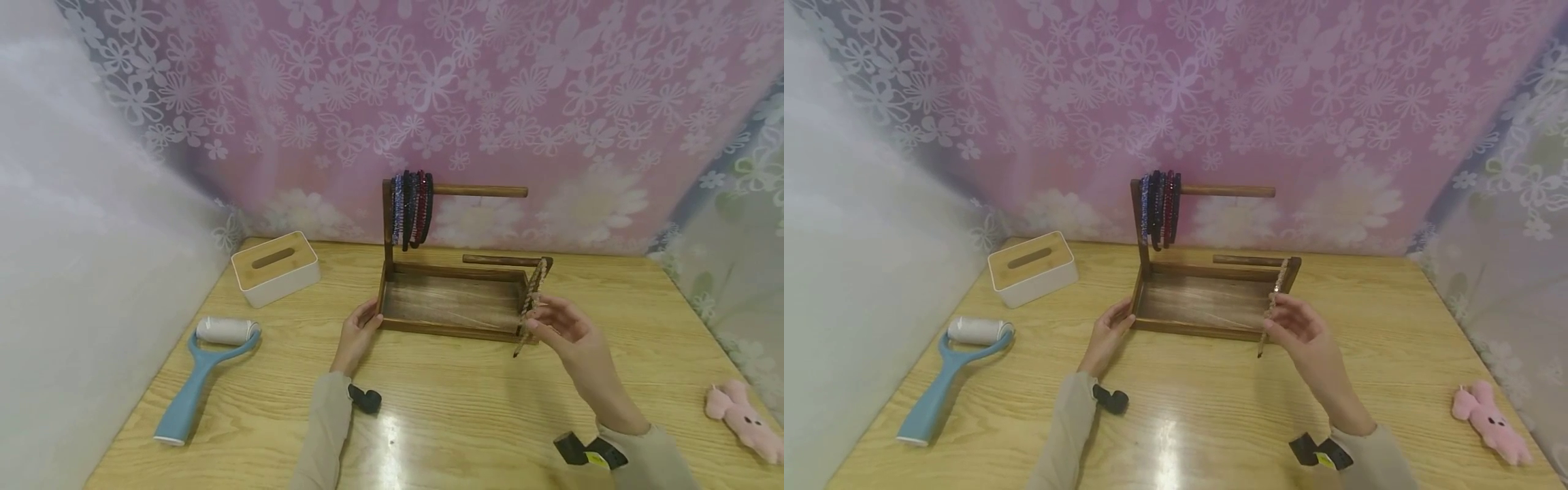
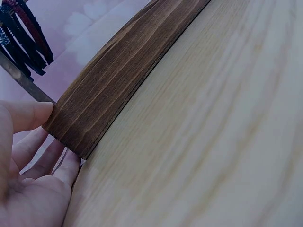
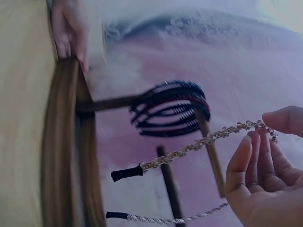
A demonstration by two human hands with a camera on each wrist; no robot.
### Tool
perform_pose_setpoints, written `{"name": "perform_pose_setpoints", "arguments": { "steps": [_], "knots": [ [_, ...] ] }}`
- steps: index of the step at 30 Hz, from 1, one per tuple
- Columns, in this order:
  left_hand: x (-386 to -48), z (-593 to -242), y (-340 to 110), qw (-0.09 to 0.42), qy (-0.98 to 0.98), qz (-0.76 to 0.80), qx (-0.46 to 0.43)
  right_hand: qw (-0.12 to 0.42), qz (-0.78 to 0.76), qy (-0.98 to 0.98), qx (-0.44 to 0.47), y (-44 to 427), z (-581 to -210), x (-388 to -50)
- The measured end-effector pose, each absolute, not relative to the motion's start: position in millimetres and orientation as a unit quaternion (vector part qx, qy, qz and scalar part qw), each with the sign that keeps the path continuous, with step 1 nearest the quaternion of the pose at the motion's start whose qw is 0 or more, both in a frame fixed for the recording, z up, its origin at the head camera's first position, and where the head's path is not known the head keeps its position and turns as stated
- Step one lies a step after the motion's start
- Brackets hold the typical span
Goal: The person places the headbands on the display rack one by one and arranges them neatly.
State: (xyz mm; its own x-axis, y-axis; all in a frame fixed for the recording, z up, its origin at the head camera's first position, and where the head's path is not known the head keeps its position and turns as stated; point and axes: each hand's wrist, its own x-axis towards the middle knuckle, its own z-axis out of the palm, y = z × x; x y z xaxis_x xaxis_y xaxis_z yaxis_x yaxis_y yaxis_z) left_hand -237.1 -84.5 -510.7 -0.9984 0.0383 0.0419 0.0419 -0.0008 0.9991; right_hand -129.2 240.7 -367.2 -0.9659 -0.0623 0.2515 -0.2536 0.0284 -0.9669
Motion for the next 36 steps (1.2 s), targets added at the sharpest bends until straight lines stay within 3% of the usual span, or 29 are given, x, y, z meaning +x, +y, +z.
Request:
{"name": "perform_pose_setpoints", "arguments": {
  "steps": [9,19,31,36],
  "knots": [
    [-232.7,-498.0,-84.7,-0.004,-0.699,-0.715,-0.03,0.157,0.702,-0.683,0.127,259.0,-348.8,-146.6],
    [-236.6,-510.2,-83.6,0.003,-0.708,-0.705,-0.03,0.157,0.673,-0.713,0.116,270.9,-335.0,-170.6],
    [-223.8,-482.0,-83.5,-0.008,-0.702,-0.711,-0.031,0.173,0.7,-0.683,0.116,261.7,-311.1,-182.7],
    [-227.1,-488.4,-85.2,-0.009,-0.704,-0.71,-0.035,0.182,0.686,-0.695,0.112,256.2,-304.4,-191.4]
  ]
}}
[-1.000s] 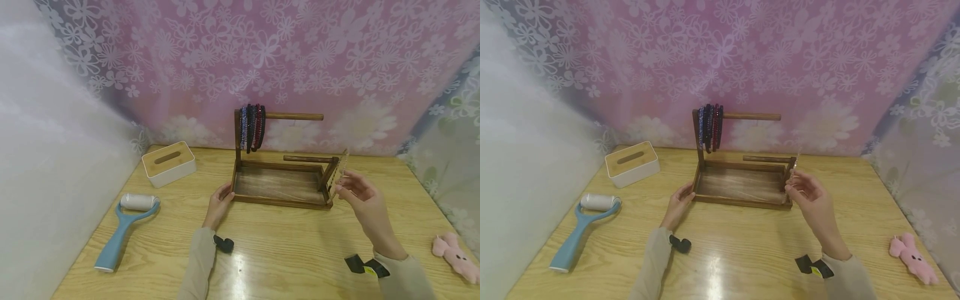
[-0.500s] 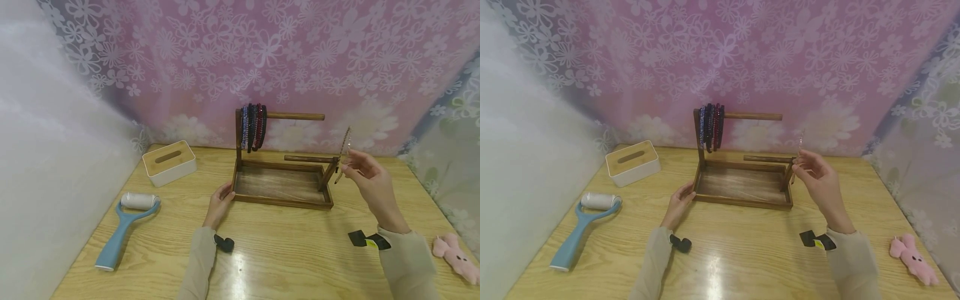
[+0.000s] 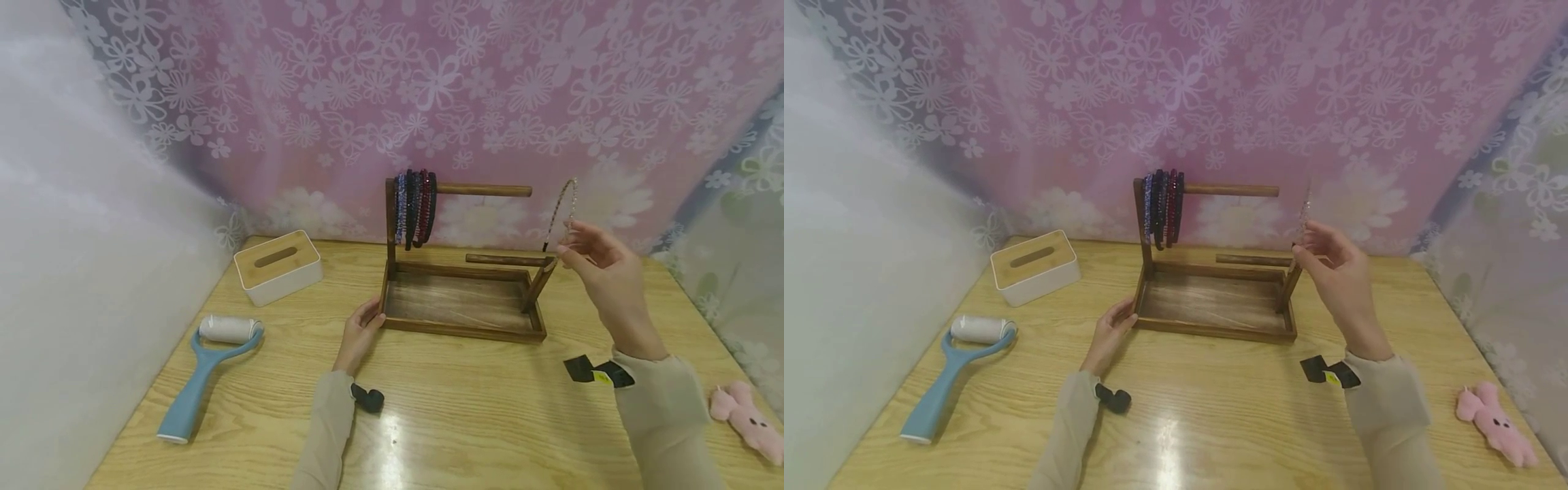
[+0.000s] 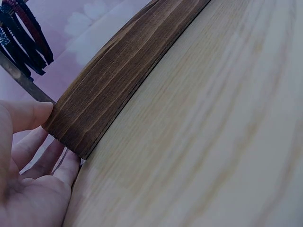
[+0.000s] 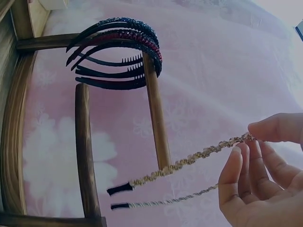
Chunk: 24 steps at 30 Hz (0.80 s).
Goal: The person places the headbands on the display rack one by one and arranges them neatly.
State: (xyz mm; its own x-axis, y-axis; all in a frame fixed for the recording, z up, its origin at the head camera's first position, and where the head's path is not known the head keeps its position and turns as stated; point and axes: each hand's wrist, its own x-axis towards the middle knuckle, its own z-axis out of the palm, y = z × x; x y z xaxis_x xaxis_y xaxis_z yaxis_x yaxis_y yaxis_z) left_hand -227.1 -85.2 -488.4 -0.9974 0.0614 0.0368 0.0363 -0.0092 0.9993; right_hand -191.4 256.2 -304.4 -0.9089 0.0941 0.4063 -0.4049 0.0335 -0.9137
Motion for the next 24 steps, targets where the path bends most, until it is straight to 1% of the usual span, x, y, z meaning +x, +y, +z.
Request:
{"name": "perform_pose_setpoints", "arguments": {
  "steps": [5,7,12,18,24],
  "knots": [
    [-236.1,-507.0,-84.7,0.004,0.701,0.713,0.024,0.172,0.674,-0.711,0.103,252.2,-300.0,-209.0],
    [-236.7,-509.6,-84.2,0.0,0.706,0.708,0.025,0.168,0.67,-0.717,0.096,250.6,-298.7,-217.7],
    [-236.4,-511.4,-83.9,0.001,0.707,0.706,0.03,0.158,0.669,-0.722,0.083,245.3,-298.7,-236.7],
    [-237.2,-512.2,-83.5,0.006,0.697,0.716,0.037,0.125,0.691,-0.707,0.085,231.7,-306.4,-254.7],
    [-239.1,-512.9,-84.2,0.005,0.699,0.714,0.031,0.098,0.642,-0.756,0.081,206.2,-317.1,-266.1]
  ]
}}
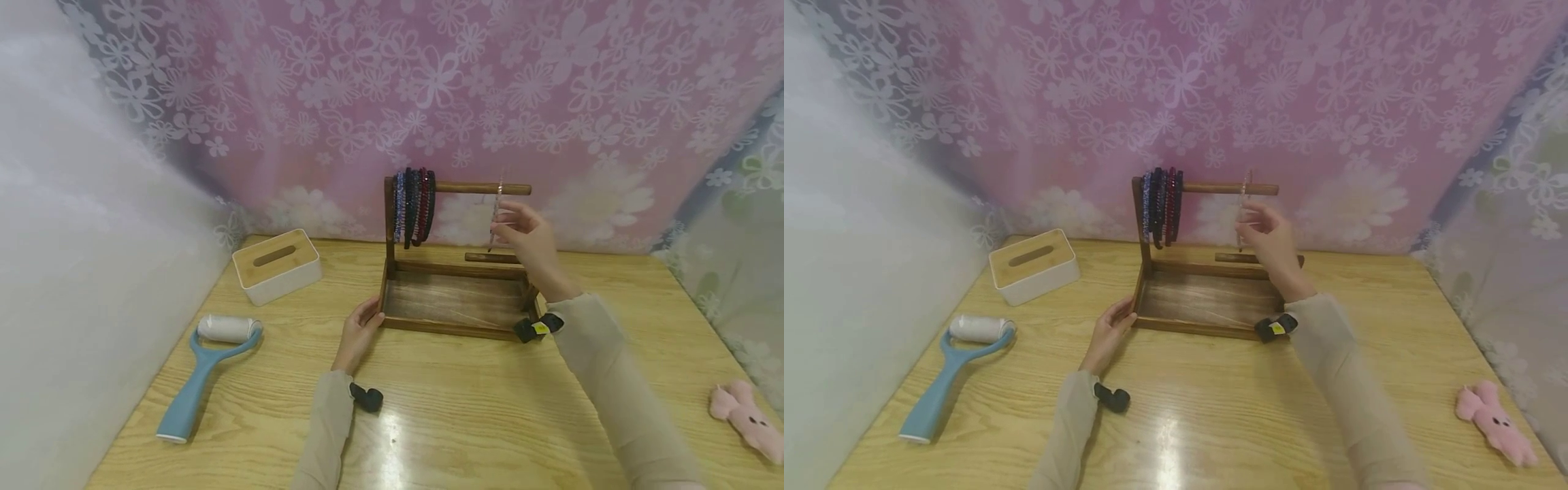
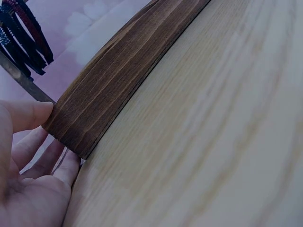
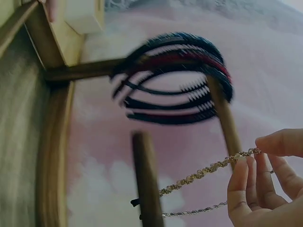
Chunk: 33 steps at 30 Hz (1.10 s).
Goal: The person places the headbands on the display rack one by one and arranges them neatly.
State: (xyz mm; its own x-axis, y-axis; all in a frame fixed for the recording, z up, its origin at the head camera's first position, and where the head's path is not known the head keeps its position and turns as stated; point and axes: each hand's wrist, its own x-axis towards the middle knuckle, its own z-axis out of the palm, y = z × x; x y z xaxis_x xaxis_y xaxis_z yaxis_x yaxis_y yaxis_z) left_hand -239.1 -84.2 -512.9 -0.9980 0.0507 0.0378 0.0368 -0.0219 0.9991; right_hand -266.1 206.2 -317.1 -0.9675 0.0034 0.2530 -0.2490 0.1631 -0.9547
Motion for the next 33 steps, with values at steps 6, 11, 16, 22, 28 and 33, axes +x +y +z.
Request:
{"name": "perform_pose_setpoints", "arguments": {
  "steps": [6,11,16,22,28,33],
  "knots": [
    [-239.4,-511.7,-85.0,0.001,0.701,0.712,0.036,0.066,0.604,-0.79,0.078,175.7,-325.5,-276.2],
    [-239.0,-512.1,-84.9,0.0,0.701,0.713,0.033,0.034,0.607,-0.79,0.072,153.7,-331.3,-284.2],
    [-237.4,-510.2,-84.8,0.001,0.703,0.711,0.031,0.019,0.616,-0.784,0.074,138.2,-331.8,-289.1],
    [-236.8,-510.7,-85.2,0.004,0.701,0.713,0.03,0.013,0.621,-0.781,0.063,130.5,-331.8,-292.4],
    [-237.3,-510.7,-84.9,0.005,0.698,0.716,0.028,0.006,0.616,-0.785,0.058,131.2,-333.0,-290.8],
    [-237.4,-511.2,-85.2,0.002,0.7,0.714,0.031,0.008,0.611,-0.789,0.065,134.3,-339.1,-286.4]
  ]
}}
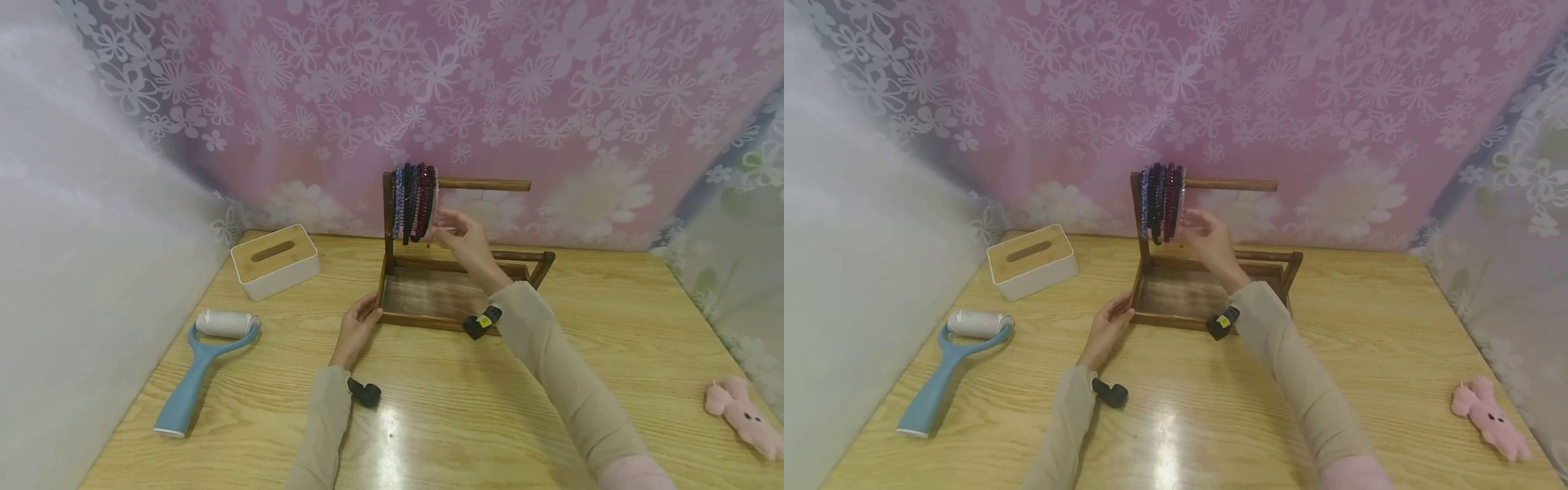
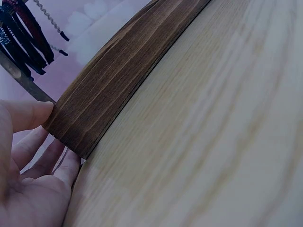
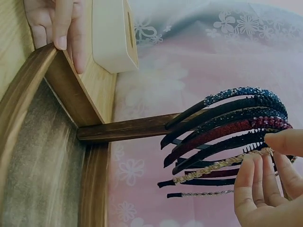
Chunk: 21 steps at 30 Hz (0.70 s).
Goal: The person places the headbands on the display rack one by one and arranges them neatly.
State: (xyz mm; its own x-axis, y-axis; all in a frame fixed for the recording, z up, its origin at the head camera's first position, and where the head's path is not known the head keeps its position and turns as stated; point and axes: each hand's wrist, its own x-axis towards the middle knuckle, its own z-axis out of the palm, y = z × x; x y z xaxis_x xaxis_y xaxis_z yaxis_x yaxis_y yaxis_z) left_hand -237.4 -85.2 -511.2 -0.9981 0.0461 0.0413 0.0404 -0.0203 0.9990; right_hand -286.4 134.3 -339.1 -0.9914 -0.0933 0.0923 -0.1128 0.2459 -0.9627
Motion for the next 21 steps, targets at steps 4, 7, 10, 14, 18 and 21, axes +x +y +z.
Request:
{"name": "perform_pose_setpoints", "arguments": {
  "steps": [4,7,10,14,18,21],
  "knots": [
    [-237.8,-511.5,-85.5,0.006,0.698,0.715,0.028,0.001,0.617,-0.784,0.07,139.0,-344.3,-280.1],
    [-236.5,-509.2,-84.8,0.013,0.695,0.719,0.025,-0.002,0.624,-0.779,0.067,143.9,-347.4,-273.5],
    [-230.8,-498.9,-83.3,0.014,0.696,0.717,0.03,-0.001,0.628,-0.776,0.061,150.6,-352.2,-266.6],
    [-224.1,-484.9,-82.0,0.019,0.699,0.714,0.031,-0.005,0.641,-0.766,0.057,161.3,-361.1,-255.8],
    [-224.8,-485.7,-82.8,0.021,0.7,0.714,0.028,-0.011,0.649,-0.758,0.063,173.5,-374.2,-245.1],
    [-229.6,-495.8,-84.4,0.015,0.698,0.716,0.028,-0.012,0.648,-0.758,0.071,184.4,-384.8,-238.0]
  ]
}}
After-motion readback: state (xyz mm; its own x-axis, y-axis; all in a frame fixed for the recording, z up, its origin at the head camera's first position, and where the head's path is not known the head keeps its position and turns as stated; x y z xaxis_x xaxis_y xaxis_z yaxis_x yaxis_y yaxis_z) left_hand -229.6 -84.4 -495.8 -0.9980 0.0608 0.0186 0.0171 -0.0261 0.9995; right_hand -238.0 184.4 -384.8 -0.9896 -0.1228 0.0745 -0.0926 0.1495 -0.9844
